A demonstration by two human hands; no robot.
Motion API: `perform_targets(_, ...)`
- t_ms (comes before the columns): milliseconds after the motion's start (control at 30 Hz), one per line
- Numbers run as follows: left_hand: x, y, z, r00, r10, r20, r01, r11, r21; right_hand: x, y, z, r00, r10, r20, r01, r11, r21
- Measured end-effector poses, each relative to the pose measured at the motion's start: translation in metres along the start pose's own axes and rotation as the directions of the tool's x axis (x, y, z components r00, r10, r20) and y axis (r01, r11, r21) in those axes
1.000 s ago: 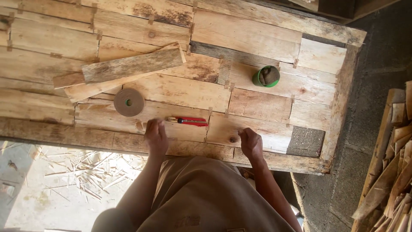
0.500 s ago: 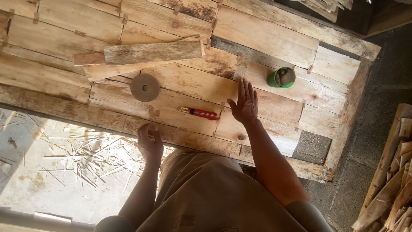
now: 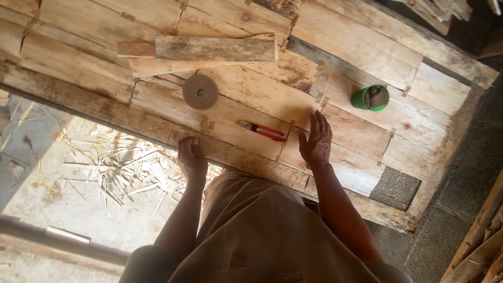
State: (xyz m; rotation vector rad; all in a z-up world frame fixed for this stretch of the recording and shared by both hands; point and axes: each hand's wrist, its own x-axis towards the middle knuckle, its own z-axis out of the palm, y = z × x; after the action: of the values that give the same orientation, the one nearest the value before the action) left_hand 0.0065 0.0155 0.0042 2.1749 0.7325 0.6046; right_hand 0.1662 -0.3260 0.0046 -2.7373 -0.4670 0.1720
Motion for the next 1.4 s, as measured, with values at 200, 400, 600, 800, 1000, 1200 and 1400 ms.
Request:
perform_targets(200,0.02,-0.013,0.016,0.995,-0.098,-0.024,0.098,0.995,-0.016,-0.038,-0.017,-0.013,1.0,0.003,-0.009,-0.003,1.0,-0.005)
perform_targets(400,0.031,-0.007,0.021,0.994,-0.088,0.061,0.088,0.996,-0.004,-0.066,-0.01,-0.008,0.996,0.028,-0.079,-0.026,0.999,0.019)
perform_targets(600,0.03,-0.02,0.031,0.994,-0.057,0.089,0.053,0.997,0.053,-0.075,-0.007,0.002,0.995,0.084,-0.053,-0.083,0.996,0.013)
perform_targets(800,0.037,-0.007,0.034,0.972,-0.197,0.128,0.202,0.979,-0.032,-0.075,-0.011,0.006,0.992,0.106,-0.071,-0.103,0.994,0.049)
perform_targets(1000,0.035,-0.032,0.043,0.975,-0.194,0.106,0.204,0.975,-0.092,-0.072,-0.015,0.002,0.992,0.106,-0.075,-0.099,0.99,0.098)
perform_targets(1200,0.034,-0.039,0.044,0.947,-0.292,0.133,0.32,0.893,-0.318,-0.062,-0.022,-0.008,0.987,0.145,-0.069,-0.134,0.981,0.143)
perform_targets(1400,0.024,0.013,0.066,0.96,-0.041,0.275,0.176,0.856,-0.487,-0.039,-0.042,-0.031,0.992,0.11,-0.069,-0.09,0.966,0.244)
